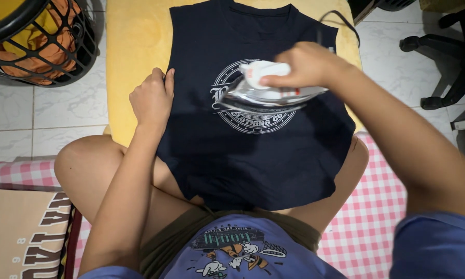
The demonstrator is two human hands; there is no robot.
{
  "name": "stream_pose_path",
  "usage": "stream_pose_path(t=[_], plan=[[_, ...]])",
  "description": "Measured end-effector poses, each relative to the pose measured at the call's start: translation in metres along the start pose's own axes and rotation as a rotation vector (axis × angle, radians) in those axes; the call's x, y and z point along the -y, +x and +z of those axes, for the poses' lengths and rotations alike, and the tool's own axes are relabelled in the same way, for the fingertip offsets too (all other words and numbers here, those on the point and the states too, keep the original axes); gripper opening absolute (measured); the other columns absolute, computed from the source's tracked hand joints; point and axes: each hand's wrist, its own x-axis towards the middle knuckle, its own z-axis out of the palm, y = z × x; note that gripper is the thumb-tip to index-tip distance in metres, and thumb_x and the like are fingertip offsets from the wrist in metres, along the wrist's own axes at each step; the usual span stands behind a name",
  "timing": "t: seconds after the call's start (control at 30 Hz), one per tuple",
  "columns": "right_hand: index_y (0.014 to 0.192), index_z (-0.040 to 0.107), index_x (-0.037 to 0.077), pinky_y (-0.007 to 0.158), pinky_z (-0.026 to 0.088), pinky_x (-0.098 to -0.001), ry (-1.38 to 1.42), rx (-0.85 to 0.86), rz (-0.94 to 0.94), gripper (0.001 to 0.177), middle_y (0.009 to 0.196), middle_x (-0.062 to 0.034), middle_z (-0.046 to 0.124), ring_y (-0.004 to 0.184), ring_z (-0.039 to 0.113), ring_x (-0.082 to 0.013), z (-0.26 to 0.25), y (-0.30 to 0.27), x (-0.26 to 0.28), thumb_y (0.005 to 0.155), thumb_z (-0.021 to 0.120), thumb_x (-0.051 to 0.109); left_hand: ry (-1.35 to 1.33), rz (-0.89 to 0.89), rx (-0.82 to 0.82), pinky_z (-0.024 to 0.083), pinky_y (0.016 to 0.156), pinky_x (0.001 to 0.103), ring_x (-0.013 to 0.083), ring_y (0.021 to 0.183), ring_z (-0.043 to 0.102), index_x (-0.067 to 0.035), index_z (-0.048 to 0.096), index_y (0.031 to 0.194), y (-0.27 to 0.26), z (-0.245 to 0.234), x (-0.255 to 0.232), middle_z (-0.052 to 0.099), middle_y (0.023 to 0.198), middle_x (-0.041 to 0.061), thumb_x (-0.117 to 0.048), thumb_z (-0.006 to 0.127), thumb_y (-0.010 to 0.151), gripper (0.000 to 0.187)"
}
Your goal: The person spreads a dark shirt on a board and smooths it with their hands before ironing the fabric with a steam iron.
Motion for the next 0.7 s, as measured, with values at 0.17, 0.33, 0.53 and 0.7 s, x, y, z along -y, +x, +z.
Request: stream_pose_path(t=[0.17,0.33,0.53,0.7], plan=[[0.088,0.078,0.005,0.067,0.057,-0.0418,-0.036,0.034,0.107,0.068,0.061,-0.0157,0.070,0.061,0.071,-0.0313,0.003,-0.037,-0.051,0.087,0.061,0.071,-0.011,-0.004,-0.004,0.049,0.048,0.043,0.0334,0.052,0.064,-0.006,0.060,0.075,-0.001,0.002,0.002,0.067,0.065,0.012,-0.038,0.064,0.108,0.046],[0.100,0.079,0.004,0.065,0.057,-0.0406,-0.009,-0.097,0.202,0.067,0.067,-0.0188,0.069,0.062,0.071,-0.0327,0.010,-0.052,-0.073,0.088,0.066,0.069,-0.039,-0.043,0.017,0.050,0.050,0.043,0.0341,0.053,0.065,-0.005,0.061,0.077,0.000,0.001,0.001,0.068,0.067,0.013,-0.038,0.062,0.108,0.046],[0.091,0.078,0.003,0.062,0.054,-0.0413,-0.023,-0.150,0.108,0.066,0.063,-0.0188,0.065,0.058,0.067,-0.0337,0.013,-0.044,-0.057,0.089,0.068,0.068,-0.069,-0.064,0.014,0.052,0.054,0.044,0.0349,0.058,0.068,-0.005,0.065,0.080,0.001,0.001,0.000,0.070,0.070,0.014,-0.038,0.062,0.108,0.043],[0.082,0.076,0.003,0.058,0.053,-0.0414,-0.024,-0.126,0.025,0.068,0.056,-0.0167,0.063,0.053,0.065,-0.0332,0.012,-0.018,-0.018,0.089,0.065,0.069,-0.095,-0.093,0.047,0.052,0.055,0.045,0.0356,0.058,0.068,-0.005,0.065,0.079,0.002,0.000,0.000,0.070,0.069,0.015,-0.039,0.062,0.107,0.044]])
